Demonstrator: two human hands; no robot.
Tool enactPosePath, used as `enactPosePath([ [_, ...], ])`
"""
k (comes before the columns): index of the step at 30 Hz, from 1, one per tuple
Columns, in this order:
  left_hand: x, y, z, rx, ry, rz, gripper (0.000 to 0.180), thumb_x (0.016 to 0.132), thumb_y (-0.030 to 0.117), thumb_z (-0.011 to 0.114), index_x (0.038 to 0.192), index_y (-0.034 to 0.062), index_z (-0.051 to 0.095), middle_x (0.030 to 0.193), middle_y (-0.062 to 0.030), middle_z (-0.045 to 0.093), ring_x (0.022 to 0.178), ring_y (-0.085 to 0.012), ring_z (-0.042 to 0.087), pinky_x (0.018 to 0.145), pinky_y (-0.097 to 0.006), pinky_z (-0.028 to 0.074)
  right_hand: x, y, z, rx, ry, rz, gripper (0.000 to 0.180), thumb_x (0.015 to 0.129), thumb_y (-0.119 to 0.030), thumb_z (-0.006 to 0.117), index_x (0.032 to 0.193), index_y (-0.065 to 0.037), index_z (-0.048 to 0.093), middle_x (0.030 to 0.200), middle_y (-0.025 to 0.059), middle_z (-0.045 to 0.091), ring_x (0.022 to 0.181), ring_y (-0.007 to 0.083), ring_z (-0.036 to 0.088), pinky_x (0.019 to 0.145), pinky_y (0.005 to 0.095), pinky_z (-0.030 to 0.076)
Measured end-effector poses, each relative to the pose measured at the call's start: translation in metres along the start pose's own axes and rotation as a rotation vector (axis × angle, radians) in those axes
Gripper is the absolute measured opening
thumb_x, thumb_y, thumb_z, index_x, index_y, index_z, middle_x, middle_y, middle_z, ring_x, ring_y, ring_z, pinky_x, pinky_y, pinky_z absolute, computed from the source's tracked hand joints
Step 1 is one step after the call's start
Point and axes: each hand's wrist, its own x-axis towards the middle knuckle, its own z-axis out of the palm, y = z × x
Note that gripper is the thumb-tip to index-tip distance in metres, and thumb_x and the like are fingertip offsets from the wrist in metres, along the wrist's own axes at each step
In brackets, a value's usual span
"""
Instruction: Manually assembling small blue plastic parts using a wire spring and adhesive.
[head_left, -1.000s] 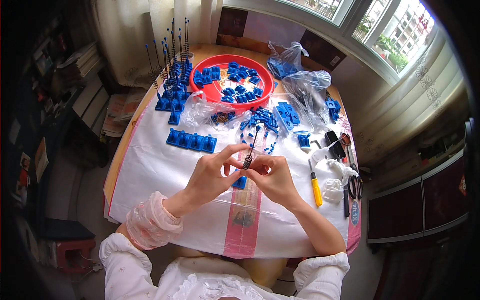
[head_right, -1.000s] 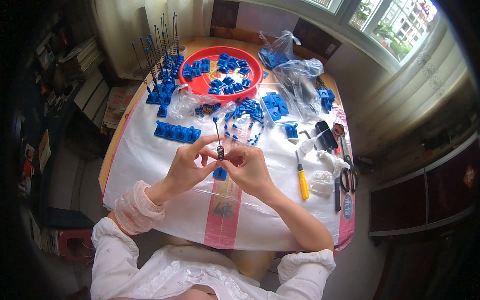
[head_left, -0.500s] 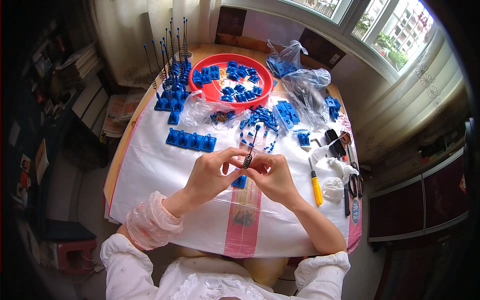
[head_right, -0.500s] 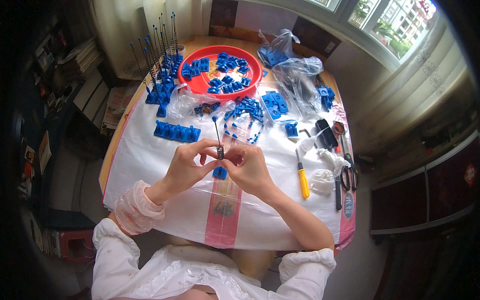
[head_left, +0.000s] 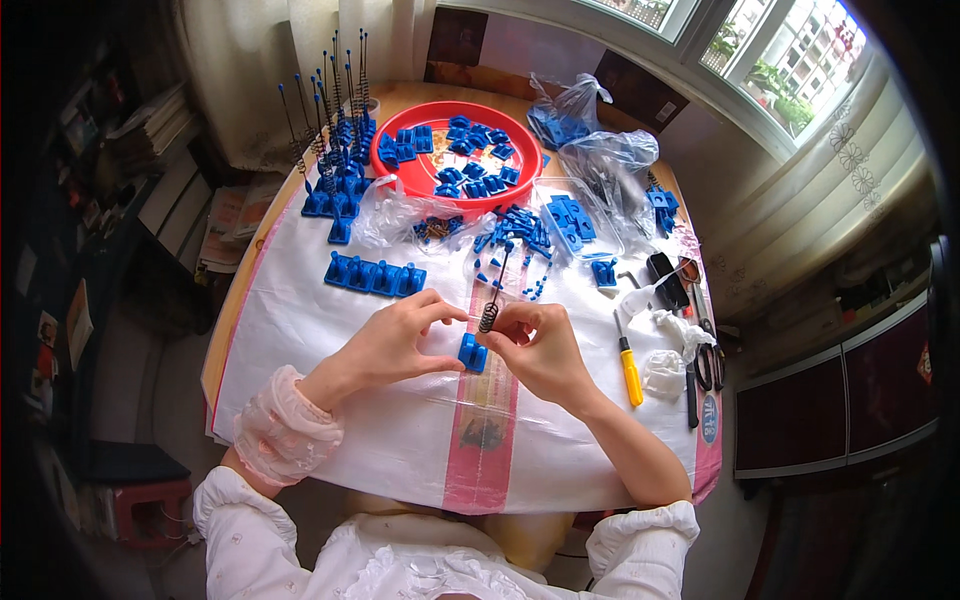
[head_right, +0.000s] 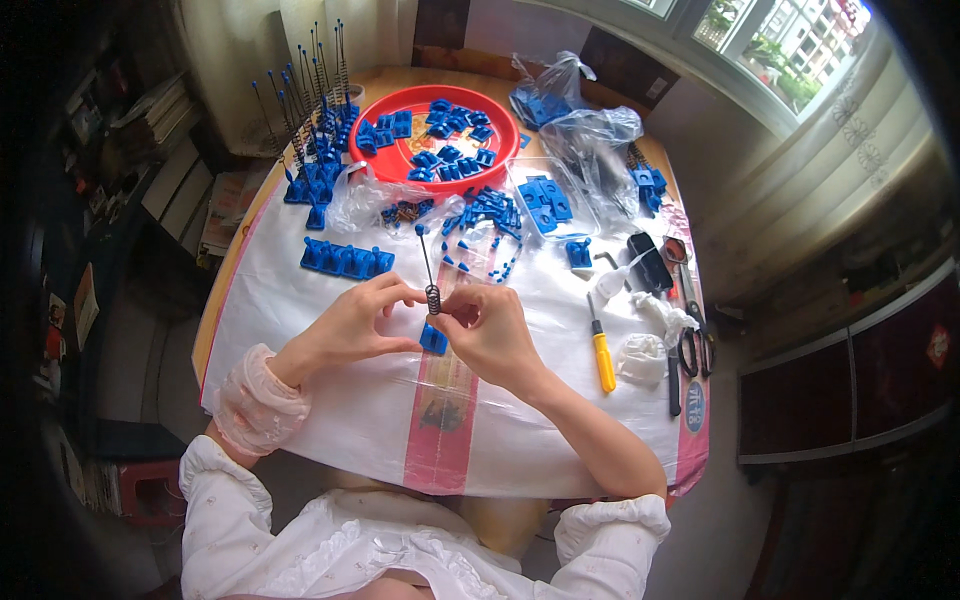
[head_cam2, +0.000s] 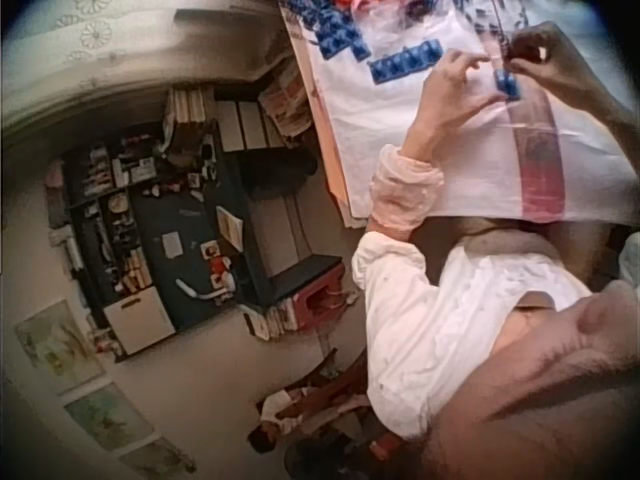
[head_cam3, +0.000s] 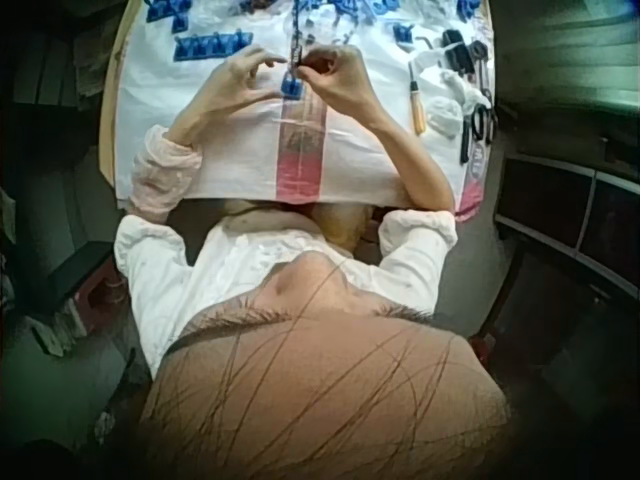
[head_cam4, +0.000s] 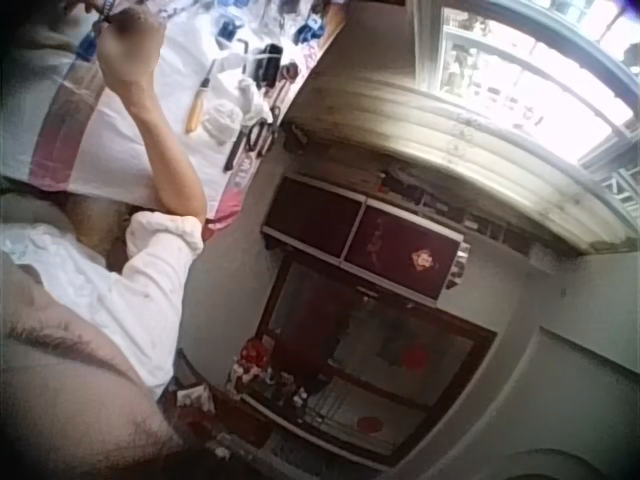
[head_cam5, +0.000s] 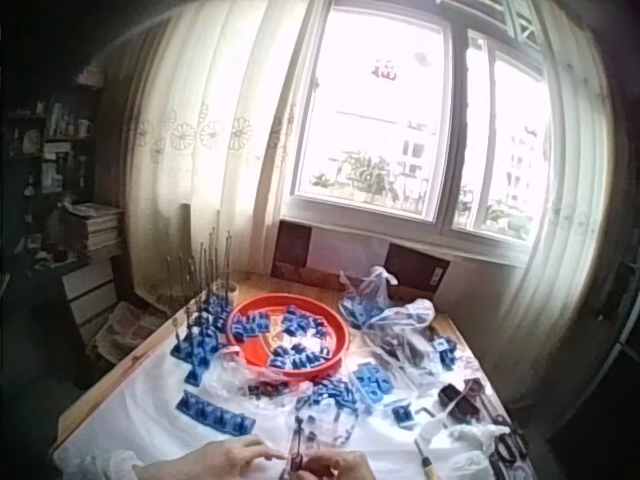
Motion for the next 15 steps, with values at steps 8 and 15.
enactPosePath([
  [8,0.0,-0.001,0.015,0.033,-0.041,-0.134,0.046,0.079,0.038,0.089,0.116,0.0167,0.076,0.102,-0.0055,0.066,0.093,-0.024,0.068,0.082,-0.037,0.055,-0.001,-0.004,0.0,-0.011,0.012,-0.005,0.016,0.085,-0.007,0.081,0.076,0.002,0.071,0.065,0.0009,0.062,0.062,0.0059,0.048,0.057,0.0262,0.038],
  [15,-0.002,-0.004,0.018,0.03,-0.003,-0.139,0.044,0.078,0.035,0.09,0.117,0.0194,0.078,0.098,-0.0055,0.066,0.091,-0.0233,0.068,0.08,-0.037,0.055,0.0,-0.006,0.0,-0.008,0.009,0.003,0.016,0.084,-0.006,0.08,0.076,0.003,0.07,0.065,0.0015,0.061,0.063,0.0064,0.047,0.057,0.0267,0.038],
])
